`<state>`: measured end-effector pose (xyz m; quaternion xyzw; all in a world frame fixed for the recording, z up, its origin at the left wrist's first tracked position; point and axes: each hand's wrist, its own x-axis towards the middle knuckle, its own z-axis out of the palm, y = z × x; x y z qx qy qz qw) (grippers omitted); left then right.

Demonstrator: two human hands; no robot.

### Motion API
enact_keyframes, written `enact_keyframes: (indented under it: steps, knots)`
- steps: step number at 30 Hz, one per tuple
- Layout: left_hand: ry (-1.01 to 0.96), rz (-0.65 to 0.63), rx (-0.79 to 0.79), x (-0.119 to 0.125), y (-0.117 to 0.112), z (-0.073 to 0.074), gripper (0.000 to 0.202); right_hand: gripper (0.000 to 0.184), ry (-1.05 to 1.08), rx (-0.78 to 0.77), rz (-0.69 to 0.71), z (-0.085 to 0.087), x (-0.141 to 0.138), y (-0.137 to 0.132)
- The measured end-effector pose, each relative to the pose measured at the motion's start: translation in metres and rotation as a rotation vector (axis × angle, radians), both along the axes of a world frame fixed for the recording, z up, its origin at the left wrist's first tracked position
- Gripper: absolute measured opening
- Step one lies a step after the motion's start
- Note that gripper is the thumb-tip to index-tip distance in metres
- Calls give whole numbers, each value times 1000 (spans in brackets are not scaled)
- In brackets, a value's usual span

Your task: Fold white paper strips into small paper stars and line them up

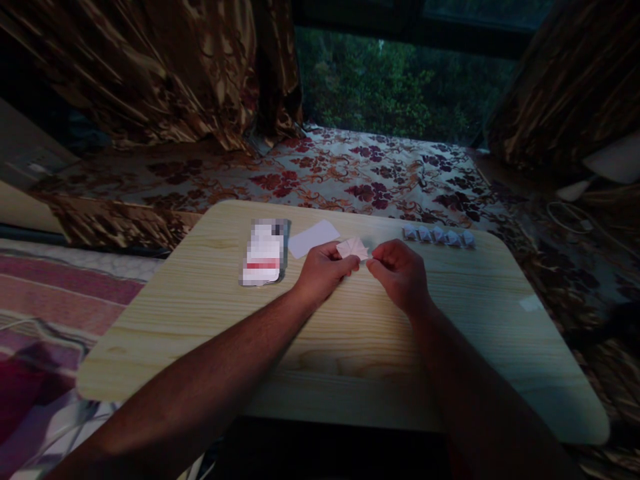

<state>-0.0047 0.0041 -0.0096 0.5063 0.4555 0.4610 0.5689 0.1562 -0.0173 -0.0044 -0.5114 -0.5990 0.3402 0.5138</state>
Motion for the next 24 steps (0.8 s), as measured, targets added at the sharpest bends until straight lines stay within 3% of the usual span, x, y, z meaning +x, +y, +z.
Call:
enact_keyframes:
  steps: [13,24]
  knots:
    - [3,-31,9,0,-3,1,23,11,-118,31,-22,-1,-1,-3]
    - [89,-64,24,-3,-5,5,19,4,-238,115,-75,-2,-3,-5]
